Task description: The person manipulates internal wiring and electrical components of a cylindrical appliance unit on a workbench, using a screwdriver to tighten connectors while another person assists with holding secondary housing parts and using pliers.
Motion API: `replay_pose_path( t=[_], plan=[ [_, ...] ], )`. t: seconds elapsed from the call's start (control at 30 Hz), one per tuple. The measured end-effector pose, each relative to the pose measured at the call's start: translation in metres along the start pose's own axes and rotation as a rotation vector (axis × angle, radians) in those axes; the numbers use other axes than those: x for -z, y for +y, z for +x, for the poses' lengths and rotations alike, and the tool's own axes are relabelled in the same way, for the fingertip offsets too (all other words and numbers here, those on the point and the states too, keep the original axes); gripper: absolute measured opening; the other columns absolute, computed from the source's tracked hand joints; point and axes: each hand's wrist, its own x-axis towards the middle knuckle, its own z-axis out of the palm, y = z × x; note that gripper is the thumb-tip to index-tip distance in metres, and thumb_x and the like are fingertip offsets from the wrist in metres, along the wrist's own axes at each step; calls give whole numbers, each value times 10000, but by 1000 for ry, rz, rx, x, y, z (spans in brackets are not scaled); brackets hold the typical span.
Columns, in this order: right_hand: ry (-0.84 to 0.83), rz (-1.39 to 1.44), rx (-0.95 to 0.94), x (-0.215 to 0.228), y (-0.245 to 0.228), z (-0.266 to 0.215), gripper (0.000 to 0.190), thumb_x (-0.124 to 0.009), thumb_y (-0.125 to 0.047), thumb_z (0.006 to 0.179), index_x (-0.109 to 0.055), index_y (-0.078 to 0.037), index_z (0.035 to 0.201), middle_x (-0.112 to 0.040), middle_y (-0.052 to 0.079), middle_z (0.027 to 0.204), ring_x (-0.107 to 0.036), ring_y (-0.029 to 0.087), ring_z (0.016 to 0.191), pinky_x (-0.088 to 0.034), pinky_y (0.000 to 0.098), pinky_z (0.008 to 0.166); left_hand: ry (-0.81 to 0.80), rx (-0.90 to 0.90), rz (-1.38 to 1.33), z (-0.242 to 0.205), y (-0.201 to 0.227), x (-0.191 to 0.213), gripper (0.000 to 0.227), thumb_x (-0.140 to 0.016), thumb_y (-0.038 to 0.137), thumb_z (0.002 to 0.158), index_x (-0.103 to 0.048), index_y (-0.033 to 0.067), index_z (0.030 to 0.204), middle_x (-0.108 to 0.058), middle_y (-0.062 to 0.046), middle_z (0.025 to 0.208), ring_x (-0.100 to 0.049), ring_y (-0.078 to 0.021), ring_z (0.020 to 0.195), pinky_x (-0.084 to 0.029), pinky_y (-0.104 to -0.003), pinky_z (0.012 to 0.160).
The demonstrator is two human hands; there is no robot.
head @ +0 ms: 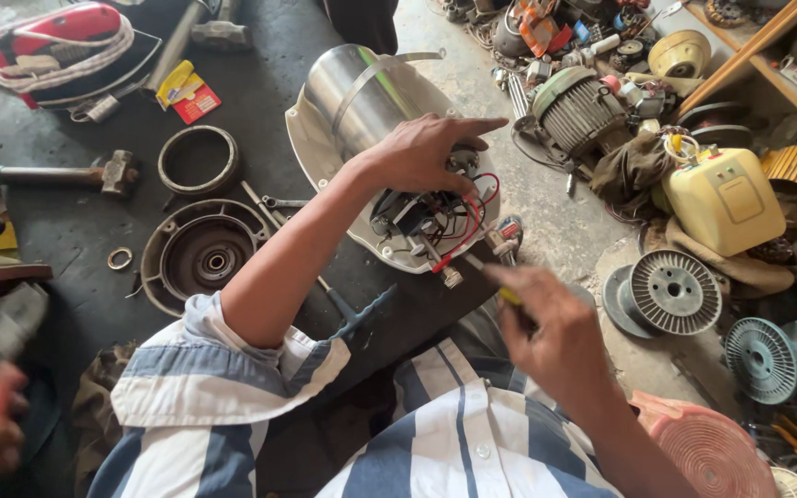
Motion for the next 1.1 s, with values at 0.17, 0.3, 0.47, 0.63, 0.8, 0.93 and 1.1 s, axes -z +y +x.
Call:
replay_pose_path(
  t=[0.17,0.3,0.47,0.63,0.8,0.93,1.1],
  plan=[
    [-13,31,50,-14,-9,2,337,-674,-15,873,-703,-44,1207,-712,168,1088,-740,331,857,-586,390,731,117,50,-214,-38,12,16,880,-844,368,832,-418,198,1583,-676,-68,1451,-702,-249,1262,-550,-390,1076],
    [-13,9,66,-23,-3,21,321,-660,-22,910,-684,-23,1230,-705,161,1030,-719,356,861,-571,425,733,333,15,-23,-86,28,11,1004,-913,358,786,-380,122,1604,-446,-128,1652,-398,-312,1543,-318,-469,1280],
    [-8,2,79,-30,-1,33,362,-658,-27,906,-684,-35,1267,-703,178,1030,-714,369,866,-577,431,746,329,140,128,-103,39,-23,1249,-924,368,626,-218,48,1605,-314,-147,1635,-244,-344,1541,-189,-523,1268],
    [-16,-3,36,-34,-3,32,364,-666,-33,907,-694,-52,1269,-708,175,1032,-720,362,856,-582,422,733,494,150,125,-104,38,-44,1148,-906,295,707,-258,96,1633,-369,-95,1670,-245,-319,1595,-167,-524,1312],
    [-14,-8,57,-36,-3,33,366,-668,-38,905,-691,-52,1271,-709,171,1040,-722,360,863,-584,418,734,522,141,81,-103,34,-48,1147,-906,275,696,-268,95,1632,-383,-80,1666,-245,-326,1600,-159,-539,1314],
    [-23,-57,43,-38,-3,32,387,-672,-46,909,-687,-61,1296,-706,168,1059,-725,357,859,-584,416,714,551,116,27,-103,34,-50,1144,-914,250,707,-259,89,1632,-415,-76,1651,-241,-332,1603,-147,-546,1312],
    [-77,-177,-1,-44,-6,34,433,-674,-52,899,-682,-96,1330,-679,146,1014,-718,356,811,-578,429,693,592,131,-39,-101,37,-54,1165,-877,155,694,-212,71,1647,-481,-73,1620,-255,-319,1608,-127,-558,1325]
  ],
)
